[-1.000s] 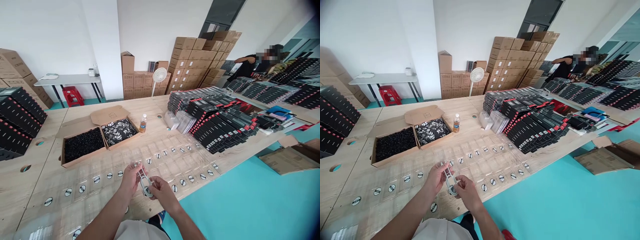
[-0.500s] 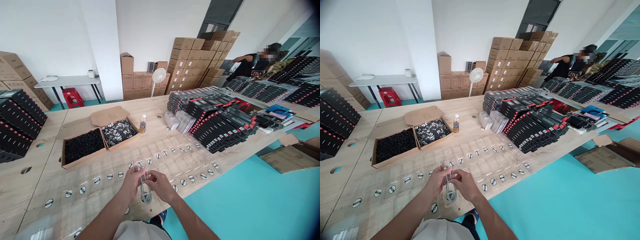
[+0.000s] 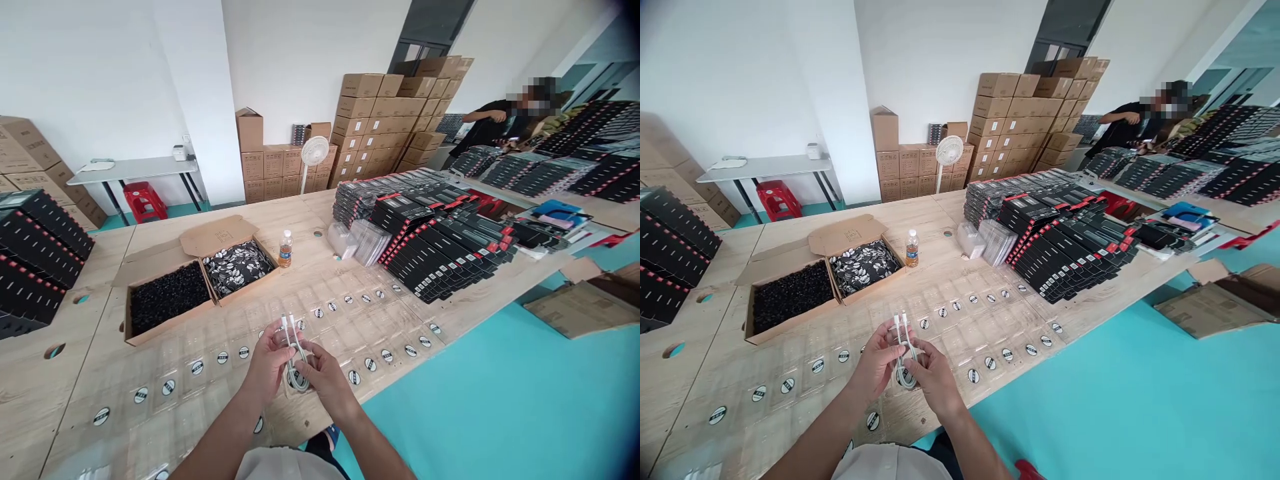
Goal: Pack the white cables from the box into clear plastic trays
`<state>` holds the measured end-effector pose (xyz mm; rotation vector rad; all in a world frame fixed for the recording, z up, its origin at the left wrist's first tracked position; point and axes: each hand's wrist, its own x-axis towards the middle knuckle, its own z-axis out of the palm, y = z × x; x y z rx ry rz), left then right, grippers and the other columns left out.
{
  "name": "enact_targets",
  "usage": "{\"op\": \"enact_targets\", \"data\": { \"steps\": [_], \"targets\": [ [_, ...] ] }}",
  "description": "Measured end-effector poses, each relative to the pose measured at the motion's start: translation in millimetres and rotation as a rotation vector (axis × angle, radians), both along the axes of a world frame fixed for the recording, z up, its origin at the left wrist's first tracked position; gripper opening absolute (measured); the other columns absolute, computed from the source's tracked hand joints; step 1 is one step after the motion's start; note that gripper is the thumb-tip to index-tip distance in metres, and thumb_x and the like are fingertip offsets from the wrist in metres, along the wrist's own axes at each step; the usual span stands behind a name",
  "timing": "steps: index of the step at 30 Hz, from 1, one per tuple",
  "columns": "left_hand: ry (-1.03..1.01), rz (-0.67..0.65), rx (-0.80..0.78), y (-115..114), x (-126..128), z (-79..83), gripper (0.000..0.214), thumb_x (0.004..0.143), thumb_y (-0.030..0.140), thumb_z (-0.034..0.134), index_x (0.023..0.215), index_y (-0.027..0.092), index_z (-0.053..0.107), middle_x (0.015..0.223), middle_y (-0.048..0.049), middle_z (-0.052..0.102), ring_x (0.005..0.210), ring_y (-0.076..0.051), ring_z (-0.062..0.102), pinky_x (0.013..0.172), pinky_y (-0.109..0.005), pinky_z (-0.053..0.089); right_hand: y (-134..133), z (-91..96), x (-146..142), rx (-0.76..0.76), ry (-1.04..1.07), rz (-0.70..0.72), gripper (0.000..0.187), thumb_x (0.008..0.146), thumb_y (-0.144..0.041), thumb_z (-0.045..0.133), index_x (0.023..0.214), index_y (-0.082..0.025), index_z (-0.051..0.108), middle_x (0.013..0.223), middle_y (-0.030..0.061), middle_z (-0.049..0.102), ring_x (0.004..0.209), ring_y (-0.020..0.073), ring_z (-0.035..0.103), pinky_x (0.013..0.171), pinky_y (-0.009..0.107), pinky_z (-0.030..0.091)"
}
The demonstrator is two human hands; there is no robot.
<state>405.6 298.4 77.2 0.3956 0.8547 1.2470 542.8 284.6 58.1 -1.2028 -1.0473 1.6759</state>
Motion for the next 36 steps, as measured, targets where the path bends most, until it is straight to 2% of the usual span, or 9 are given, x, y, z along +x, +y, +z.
{"op": "enact_targets", "data": {
  "steps": [4, 7, 11, 14, 19, 26, 29, 31, 36],
  "targets": [
    [0.002, -0.034, 0.01, -5.0, -2.2, -0.5, 0.057, 0.055, 0.013, 0.079, 0.109, 0.021, 0.063, 0.106, -0.0101, 0.071, 0.105, -0.027, 0.064, 0.094, -0.039, 0.045, -9.8, 5.9, -4.3, 0.009, -0.01, -0.033, 0.055, 0.068, -0.049, 0.075, 0.111, -0.017, 0.061, 0.052, -0.0105, 0.035, 0.047, 0.0069, 0.034, 0.047, 0.021, 0.031],
    [0.007, -0.064, -0.038, -13.7, -9.8, -1.8, 0.059, 0.055, 0.014, 0.08, 0.111, 0.022, 0.061, 0.105, -0.0099, 0.071, 0.104, -0.028, 0.064, 0.092, -0.039, 0.047, -22.3, 6.6, -6.4, -0.045, -0.026, -0.033, 0.056, 0.071, -0.053, 0.07, 0.113, -0.018, 0.059, 0.058, -0.0064, 0.048, 0.051, 0.0102, 0.045, 0.051, 0.024, 0.039],
    [-0.01, -0.113, -0.084, -35.1, -27.4, -6.8, 0.072, 0.056, 0.01, 0.078, 0.122, 0.025, 0.054, 0.107, -0.0103, 0.069, 0.106, -0.03, 0.063, 0.088, -0.041, 0.049, -41.2, 4.4, -10.1, 0.002, -0.235, -0.039, 0.048, 0.076, -0.054, 0.063, 0.106, -0.017, 0.063, 0.071, 0.001, 0.059, 0.063, 0.0149, 0.054, 0.055, 0.026, 0.044],
    [-0.011, -0.054, -0.074, -59.7, -41.9, -15.4, 0.08, 0.058, 0.009, 0.075, 0.129, 0.03, 0.046, 0.12, -0.0102, 0.061, 0.111, -0.03, 0.061, 0.088, -0.041, 0.049, -55.8, 4.5, -20.0, 0.017, -0.328, 0.024, 0.04, 0.076, -0.05, 0.063, 0.097, -0.016, 0.066, 0.072, 0.0024, 0.062, 0.06, 0.0138, 0.053, 0.054, 0.026, 0.045],
    [0.176, 0.241, 0.017, -123.5, -62.0, -36.8, 0.081, 0.059, 0.011, 0.073, 0.13, 0.035, 0.043, 0.138, -0.0099, 0.044, 0.118, -0.028, 0.055, 0.084, -0.037, 0.051, -83.3, 2.5, -49.0, -0.075, -0.356, 0.194, 0.048, 0.074, -0.052, 0.06, 0.104, -0.014, 0.064, 0.055, -0.0027, 0.055, 0.047, 0.0129, 0.049, 0.043, 0.025, 0.039],
    [0.397, 0.532, -0.056, -245.3, -85.1, -50.8, 0.053, 0.07, 0.022, 0.069, 0.122, 0.027, 0.058, 0.14, -0.0107, 0.048, 0.119, -0.026, 0.054, 0.098, -0.041, 0.046, -152.5, -32.4, -105.8, -0.05, -0.227, 0.432, 0.063, 0.073, -0.051, 0.059, 0.123, -0.013, 0.051, 0.06, -0.0033, 0.056, 0.047, 0.0148, 0.052, 0.042, 0.027, 0.042],
    [0.477, 0.649, -0.097, -283.0, -118.3, -48.2, 0.052, 0.071, 0.028, 0.07, 0.122, 0.024, 0.059, 0.14, -0.0107, 0.05, 0.122, -0.028, 0.052, 0.098, -0.041, 0.047, -188.5, -33.0, -130.5, -0.07, -0.164, 0.545, 0.069, 0.075, -0.05, 0.057, 0.131, -0.012, 0.045, 0.072, -0.0003, 0.059, 0.054, 0.0155, 0.057, 0.045, 0.027, 0.045],
    [0.545, 0.743, -0.11, -303.6, -156.0, -45.8, 0.054, 0.072, 0.03, 0.069, 0.125, 0.023, 0.057, 0.138, -0.0112, 0.053, 0.124, -0.028, 0.051, 0.098, -0.04, 0.046, -206.4, -30.1, -142.9, -0.078, -0.134, 0.609, 0.069, 0.077, -0.051, 0.055, 0.134, -0.013, 0.043, 0.081, 0.0024, 0.061, 0.059, 0.0162, 0.06, 0.048, 0.028, 0.047],
    [0.781, 0.889, -0.23, -343.4, -291.4, -47.3, 0.056, 0.078, 0.024, 0.059, 0.134, 0.021, 0.049, 0.136, -0.012, 0.055, 0.125, -0.026, 0.05, 0.102, -0.04, 0.042, -223.6, -32.1, -171.7, -0.038, -0.246, 0.689, 0.058, 0.077, -0.053, 0.054, 0.121, -0.014, 0.056, 0.088, 0.006, 0.06, 0.069, 0.0188, 0.062, 0.053, 0.029, 0.046]
  ]
}}
